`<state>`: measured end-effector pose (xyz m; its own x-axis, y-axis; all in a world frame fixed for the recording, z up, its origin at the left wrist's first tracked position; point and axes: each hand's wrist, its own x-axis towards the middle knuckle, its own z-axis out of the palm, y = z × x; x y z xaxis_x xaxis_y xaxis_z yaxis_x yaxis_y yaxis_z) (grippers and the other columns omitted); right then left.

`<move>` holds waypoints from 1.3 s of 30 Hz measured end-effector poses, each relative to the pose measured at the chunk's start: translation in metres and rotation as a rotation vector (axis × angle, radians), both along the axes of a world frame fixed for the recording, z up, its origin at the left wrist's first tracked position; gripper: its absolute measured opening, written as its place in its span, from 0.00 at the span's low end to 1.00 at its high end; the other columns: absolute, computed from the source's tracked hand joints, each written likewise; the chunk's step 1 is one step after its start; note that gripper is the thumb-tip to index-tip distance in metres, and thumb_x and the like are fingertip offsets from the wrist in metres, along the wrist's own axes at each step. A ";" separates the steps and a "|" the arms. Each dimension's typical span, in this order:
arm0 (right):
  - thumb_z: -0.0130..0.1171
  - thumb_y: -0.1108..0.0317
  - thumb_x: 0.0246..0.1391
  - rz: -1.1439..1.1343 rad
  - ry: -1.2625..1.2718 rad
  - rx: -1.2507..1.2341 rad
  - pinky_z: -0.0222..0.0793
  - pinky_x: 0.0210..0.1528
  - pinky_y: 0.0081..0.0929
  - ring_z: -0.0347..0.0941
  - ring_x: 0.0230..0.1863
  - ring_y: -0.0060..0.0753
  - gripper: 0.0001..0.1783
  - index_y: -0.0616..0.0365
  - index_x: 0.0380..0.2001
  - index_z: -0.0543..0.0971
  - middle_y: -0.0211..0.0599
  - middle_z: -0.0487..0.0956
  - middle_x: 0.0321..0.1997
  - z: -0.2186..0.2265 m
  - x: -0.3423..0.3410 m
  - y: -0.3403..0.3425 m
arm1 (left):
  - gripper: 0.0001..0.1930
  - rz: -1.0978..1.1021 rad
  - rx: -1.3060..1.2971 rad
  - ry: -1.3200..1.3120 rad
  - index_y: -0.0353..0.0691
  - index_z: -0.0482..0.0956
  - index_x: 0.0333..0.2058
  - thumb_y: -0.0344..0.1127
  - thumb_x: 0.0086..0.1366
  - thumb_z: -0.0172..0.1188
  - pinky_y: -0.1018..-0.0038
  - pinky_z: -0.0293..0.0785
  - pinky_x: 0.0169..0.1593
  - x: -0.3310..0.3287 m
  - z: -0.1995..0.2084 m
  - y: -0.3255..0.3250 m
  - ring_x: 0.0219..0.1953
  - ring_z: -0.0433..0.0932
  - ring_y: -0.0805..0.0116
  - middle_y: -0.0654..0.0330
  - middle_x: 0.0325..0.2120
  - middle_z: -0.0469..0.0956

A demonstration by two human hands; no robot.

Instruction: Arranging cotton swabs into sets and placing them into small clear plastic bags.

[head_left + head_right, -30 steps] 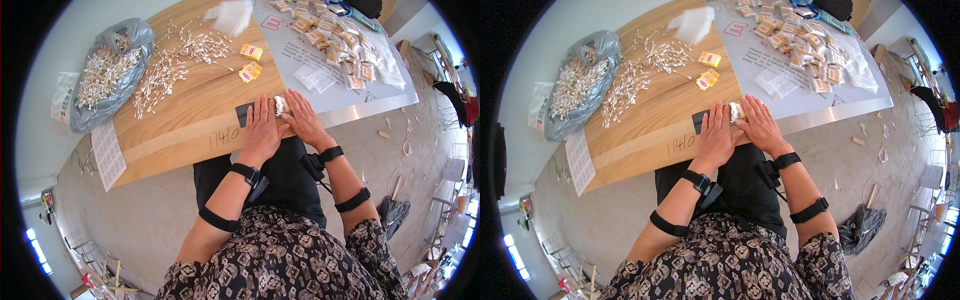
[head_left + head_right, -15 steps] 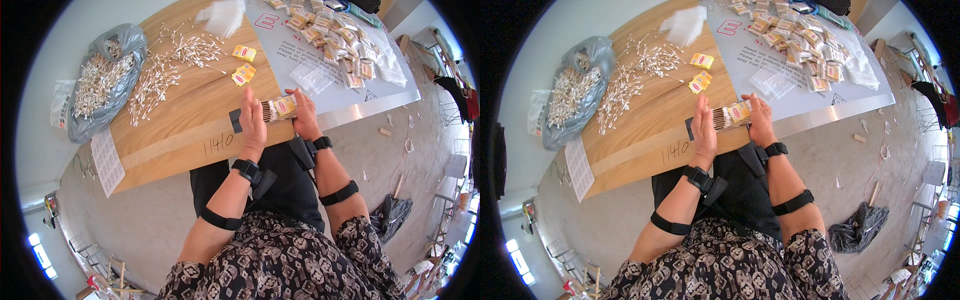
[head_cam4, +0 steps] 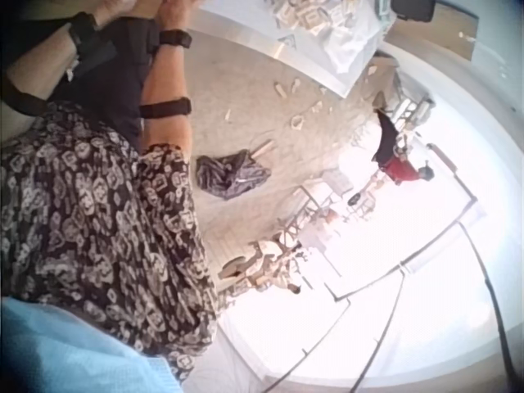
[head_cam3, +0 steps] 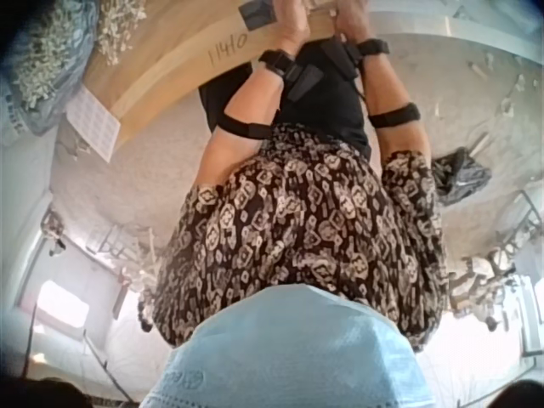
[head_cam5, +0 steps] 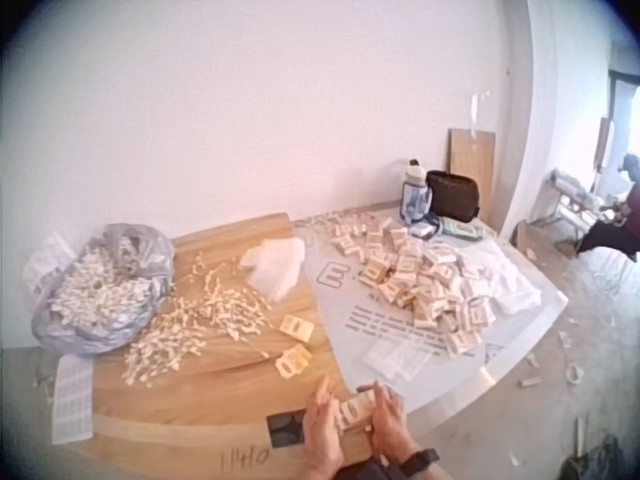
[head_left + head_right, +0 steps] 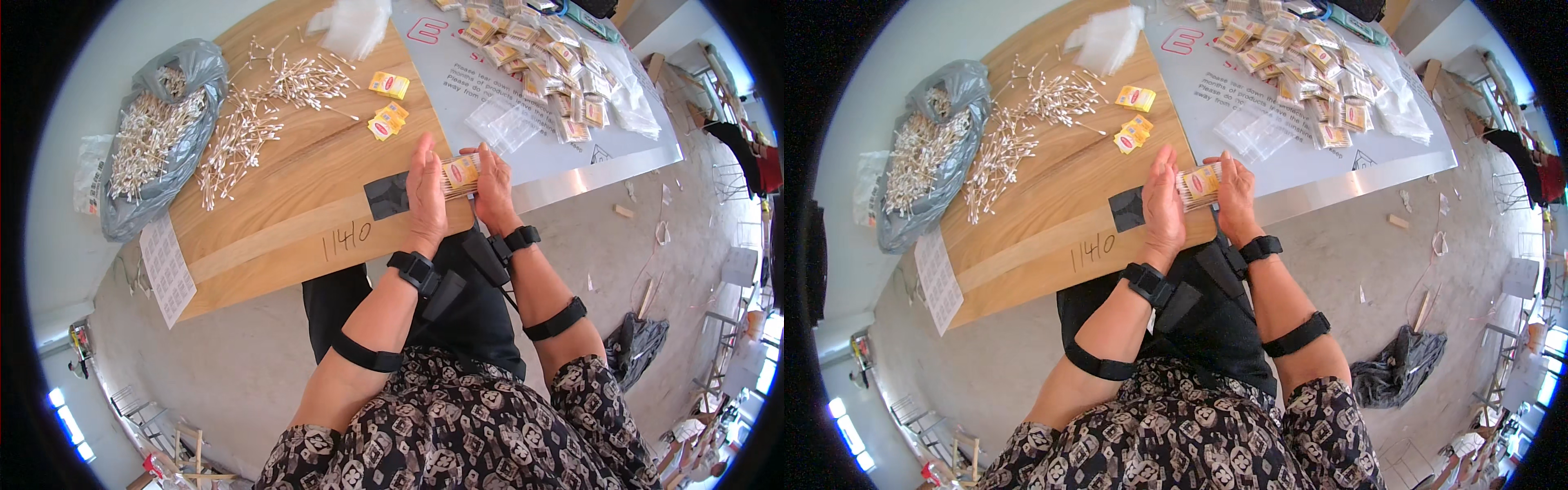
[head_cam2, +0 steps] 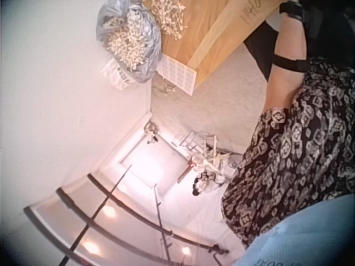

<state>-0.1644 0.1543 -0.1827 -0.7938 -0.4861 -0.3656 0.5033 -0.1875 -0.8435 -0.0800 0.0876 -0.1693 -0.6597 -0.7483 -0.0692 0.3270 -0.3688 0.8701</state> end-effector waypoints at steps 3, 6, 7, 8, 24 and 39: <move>0.46 0.56 0.66 0.025 0.020 0.009 0.70 0.37 0.23 0.71 0.30 0.23 0.21 0.64 0.35 0.78 0.34 0.76 0.30 0.005 0.002 -0.002 | 0.27 0.040 -0.044 0.024 0.28 0.57 0.62 0.41 0.71 0.43 0.68 0.51 0.66 0.013 -0.004 -0.017 0.65 0.57 0.61 0.47 0.63 0.58; 0.45 0.55 0.66 0.055 0.080 0.039 0.70 0.39 0.23 0.72 0.34 0.23 0.22 0.65 0.37 0.78 0.34 0.76 0.32 0.000 -0.004 0.005 | 0.23 0.123 -0.130 -0.134 0.27 0.61 0.59 0.38 0.71 0.45 0.66 0.53 0.67 0.031 0.011 -0.032 0.65 0.58 0.58 0.47 0.60 0.62; 0.45 0.54 0.66 0.079 0.105 0.048 0.71 0.41 0.24 0.73 0.36 0.24 0.22 0.65 0.39 0.78 0.35 0.76 0.34 -0.003 -0.005 0.007 | 0.22 0.195 -0.140 -0.160 0.28 0.64 0.57 0.38 0.70 0.47 0.67 0.55 0.66 0.041 0.014 -0.042 0.63 0.61 0.59 0.47 0.58 0.64; 0.45 0.54 0.66 0.088 0.110 0.046 0.71 0.41 0.24 0.73 0.36 0.24 0.22 0.65 0.39 0.78 0.35 0.76 0.34 -0.003 -0.005 0.006 | 0.21 0.272 -0.151 -0.189 0.29 0.67 0.55 0.38 0.70 0.48 0.68 0.58 0.65 0.052 0.016 -0.054 0.61 0.64 0.60 0.48 0.56 0.67; 0.64 0.66 0.44 0.214 0.998 0.429 0.59 0.58 0.34 0.61 0.60 0.40 0.24 0.52 0.48 0.77 0.41 0.66 0.59 0.036 -0.019 0.019 | 0.15 0.394 -1.133 -0.798 0.35 0.72 0.46 0.32 0.61 0.57 0.63 0.68 0.55 0.173 -0.002 -0.138 0.51 0.70 0.50 0.50 0.49 0.72; 0.63 0.68 0.31 0.858 1.424 0.676 0.55 0.59 0.39 0.62 0.55 0.42 0.30 0.55 0.46 0.76 0.35 0.72 0.51 0.064 -0.025 0.013 | 0.18 0.352 -1.251 -0.787 0.36 0.74 0.43 0.32 0.54 0.62 0.59 0.66 0.56 0.167 0.002 -0.133 0.52 0.69 0.49 0.51 0.47 0.74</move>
